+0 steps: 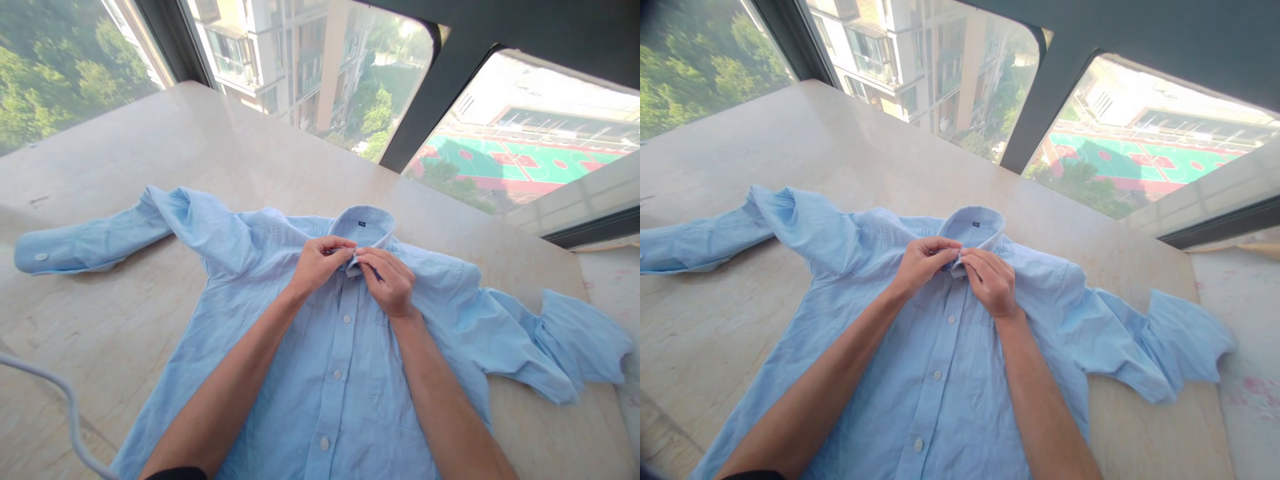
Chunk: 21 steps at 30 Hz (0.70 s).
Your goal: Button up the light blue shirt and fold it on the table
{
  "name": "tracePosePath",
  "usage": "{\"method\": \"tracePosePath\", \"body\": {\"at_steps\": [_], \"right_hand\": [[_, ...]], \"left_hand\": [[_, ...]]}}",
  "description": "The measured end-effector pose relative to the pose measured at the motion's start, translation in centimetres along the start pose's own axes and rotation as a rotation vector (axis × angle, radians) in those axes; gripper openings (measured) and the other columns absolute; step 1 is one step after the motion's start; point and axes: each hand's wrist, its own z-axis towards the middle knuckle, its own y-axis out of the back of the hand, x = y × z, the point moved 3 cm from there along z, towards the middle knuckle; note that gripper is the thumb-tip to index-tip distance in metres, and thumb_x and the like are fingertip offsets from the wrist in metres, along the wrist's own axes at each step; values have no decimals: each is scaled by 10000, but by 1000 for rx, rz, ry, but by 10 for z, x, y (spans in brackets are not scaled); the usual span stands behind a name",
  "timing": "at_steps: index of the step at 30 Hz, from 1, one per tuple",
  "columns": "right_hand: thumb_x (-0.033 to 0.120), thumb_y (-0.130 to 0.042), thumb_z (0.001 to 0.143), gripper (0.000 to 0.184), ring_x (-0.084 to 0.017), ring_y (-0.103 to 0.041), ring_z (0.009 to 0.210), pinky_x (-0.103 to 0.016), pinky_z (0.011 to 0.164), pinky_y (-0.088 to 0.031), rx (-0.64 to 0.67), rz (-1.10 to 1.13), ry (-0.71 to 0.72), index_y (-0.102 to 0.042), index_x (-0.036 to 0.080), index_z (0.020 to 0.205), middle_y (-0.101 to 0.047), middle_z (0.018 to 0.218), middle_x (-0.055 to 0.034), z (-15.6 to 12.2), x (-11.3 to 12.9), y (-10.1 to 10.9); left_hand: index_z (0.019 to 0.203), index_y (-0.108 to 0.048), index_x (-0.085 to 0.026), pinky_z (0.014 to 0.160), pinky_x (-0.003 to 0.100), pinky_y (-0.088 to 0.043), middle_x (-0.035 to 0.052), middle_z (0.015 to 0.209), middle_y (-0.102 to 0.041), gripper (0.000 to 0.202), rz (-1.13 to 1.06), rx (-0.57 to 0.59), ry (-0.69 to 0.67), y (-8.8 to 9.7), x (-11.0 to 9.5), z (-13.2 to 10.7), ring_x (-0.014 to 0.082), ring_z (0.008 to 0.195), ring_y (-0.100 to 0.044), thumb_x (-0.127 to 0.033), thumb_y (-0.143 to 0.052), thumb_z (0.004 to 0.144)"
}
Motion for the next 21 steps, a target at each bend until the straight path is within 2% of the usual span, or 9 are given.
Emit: {"method": "tracePosePath", "body": {"at_steps": [6, 10, 13, 16, 19, 21], "right_hand": [[104, -576, 932, 192, -207, -724, 956, -362, 851, -596, 72, 41, 11, -682, 240, 1015, -761, 1014, -68, 4, 1, -2], [119, -559, 940, 159, -198, -707, 946, -337, 819, -582, 139, 78, -41, -655, 228, 1005, -747, 993, -69, 6, -2, -4], [159, -544, 948, 135, -188, -699, 860, -312, 755, -572, 204, 74, -97, -652, 225, 994, -737, 980, -60, 5, -5, -7], [188, -541, 948, 137, -162, -667, 725, -289, 703, -555, 263, 66, -153, -656, 222, 1015, -731, 951, -46, 3, -9, -9], [212, -549, 947, 145, -154, -652, 697, -275, 693, -547, 300, 83, -190, -661, 224, 1039, -728, 942, -36, 2, -13, -10], [227, -557, 946, 151, -156, -655, 700, -274, 695, -548, 315, 98, -208, -659, 225, 1057, -729, 940, -33, 1, -15, -10]], "left_hand": [[803, -617, -171, 487, 192, -353, -49, 587, -580, 160, 50, -14, 24, 2, 1, 0, 62, 484, -455, -318, -672, 766], [835, -582, -180, 505, 190, -368, -51, 604, -586, 124, 86, -15, 44, 1, 3, 0, 67, 494, -476, -282, -628, 783], [844, -579, -175, 512, 185, -387, -35, 644, -611, 125, 101, -2, 45, -1, 5, 0, 72, 521, -510, -272, -630, 784], [868, -570, -176, 458, 178, -361, -42, 622, -592, 124, 101, 25, 63, -1, 7, 0, 69, 479, -492, -263, -623, 796], [907, -547, -183, 398, 184, -332, -60, 580, -548, 143, 69, 63, 88, 1, 8, 0, 78, 419, -479, -262, -614, 808], [931, -530, -185, 399, 193, -357, -68, 572, -535, 149, 44, 93, 76, 1, 8, -1, 82, 394, -493, -268, -596, 826]]}}
